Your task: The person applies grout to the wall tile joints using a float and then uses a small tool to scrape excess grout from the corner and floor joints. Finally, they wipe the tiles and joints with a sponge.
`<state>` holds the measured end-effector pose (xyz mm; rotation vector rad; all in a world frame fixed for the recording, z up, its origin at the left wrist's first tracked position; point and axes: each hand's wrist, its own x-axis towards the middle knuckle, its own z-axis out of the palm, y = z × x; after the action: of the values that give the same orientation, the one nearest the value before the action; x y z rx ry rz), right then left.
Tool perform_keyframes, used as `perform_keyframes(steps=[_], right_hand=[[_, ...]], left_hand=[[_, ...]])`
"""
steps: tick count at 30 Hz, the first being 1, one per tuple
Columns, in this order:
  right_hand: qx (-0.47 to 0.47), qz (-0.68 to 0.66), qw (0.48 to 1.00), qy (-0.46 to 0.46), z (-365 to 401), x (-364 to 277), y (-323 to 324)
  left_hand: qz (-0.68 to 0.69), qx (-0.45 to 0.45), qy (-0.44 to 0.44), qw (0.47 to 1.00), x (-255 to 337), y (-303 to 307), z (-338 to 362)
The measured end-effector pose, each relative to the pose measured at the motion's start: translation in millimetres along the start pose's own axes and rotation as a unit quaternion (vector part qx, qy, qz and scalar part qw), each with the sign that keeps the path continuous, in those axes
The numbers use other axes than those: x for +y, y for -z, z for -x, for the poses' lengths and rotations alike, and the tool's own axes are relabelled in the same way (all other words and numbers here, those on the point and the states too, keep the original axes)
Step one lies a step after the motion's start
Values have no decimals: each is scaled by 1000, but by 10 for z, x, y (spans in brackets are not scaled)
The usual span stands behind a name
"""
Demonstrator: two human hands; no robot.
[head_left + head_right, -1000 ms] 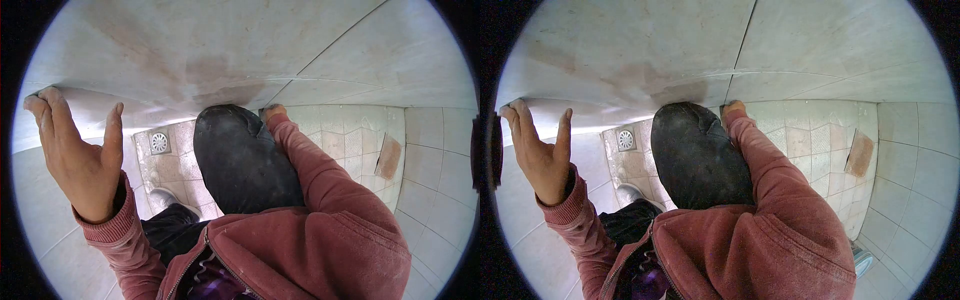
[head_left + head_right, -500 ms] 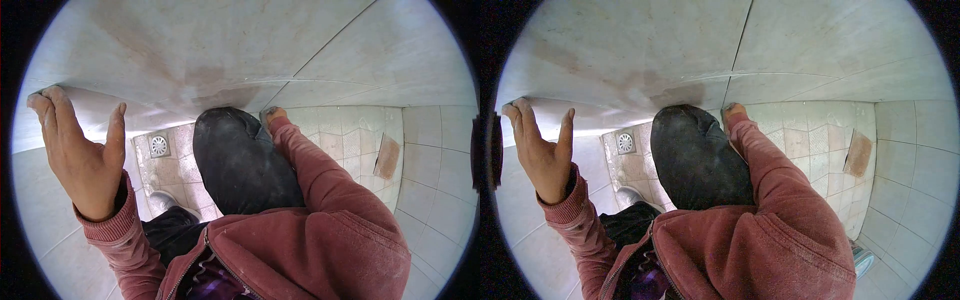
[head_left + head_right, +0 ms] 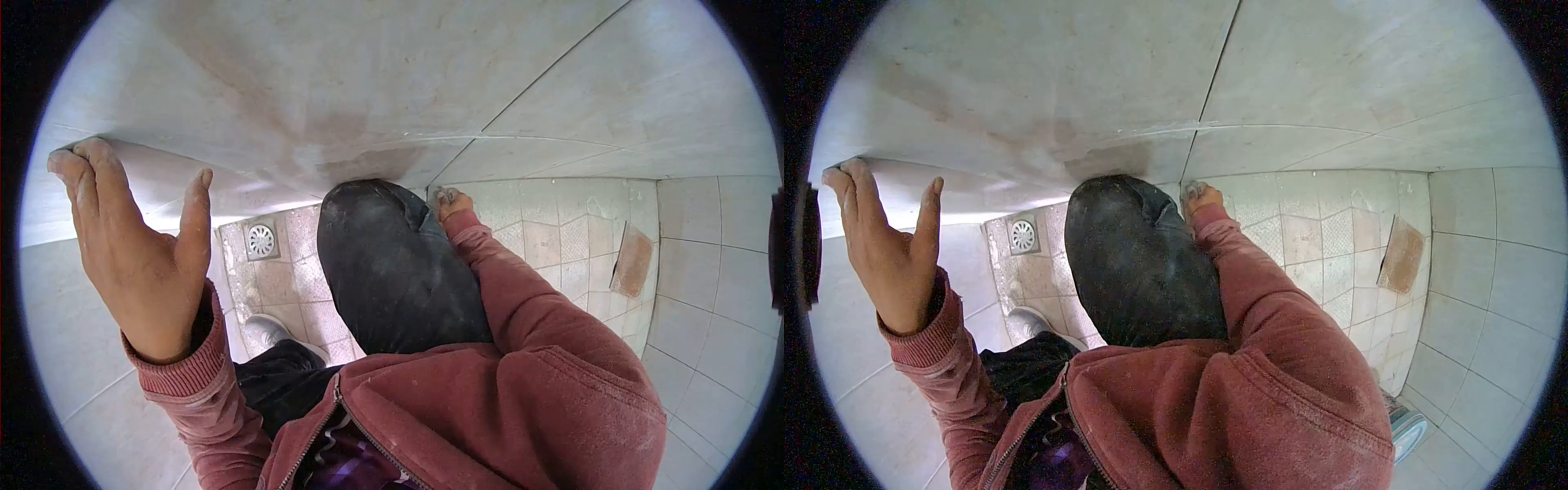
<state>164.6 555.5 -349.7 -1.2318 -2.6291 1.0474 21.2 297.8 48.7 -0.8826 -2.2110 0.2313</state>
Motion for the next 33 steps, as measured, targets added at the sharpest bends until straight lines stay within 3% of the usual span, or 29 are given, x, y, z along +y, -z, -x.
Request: perform_keyframes(steps=[6,10,13,15,19,21,25,29,31,33], right_hand=[[6,-217,976,-37,194,160,62],[-44,-74,993,-86,45,234,34],[-71,-52,993,-78,-57,128,-82],[-41,-8,996,-81,-113,-35,-46],[2,-36,996,-87,-6,-107,27],[-52,-193,970,-140,50,82,-19],[-20,-45,993,-109,-95,0,-41],[-79,-135,974,-165,-151,-173,32],[-77,-79,978,-178,-284,130,-227],[-59,-44,985,-155,-218,-18,-107]], left_hand=[[19,3,5,1000,-19,-19,16],[2,5,13,1000,11,-33,5],[-2,6,2,1000,0,-21,14],[0,9,-7,1000,-18,-22,15],[8,13,5,1000,-12,-25,1],[9,-5,0,1000,-5,-18,41],[-7,8,-1,1000,10,-27,2],[-3,1,9,1000,17,-19,2],[-3,6,5,1000,4,-34,12],[-3,11,0,1000,-1,-39,20]])
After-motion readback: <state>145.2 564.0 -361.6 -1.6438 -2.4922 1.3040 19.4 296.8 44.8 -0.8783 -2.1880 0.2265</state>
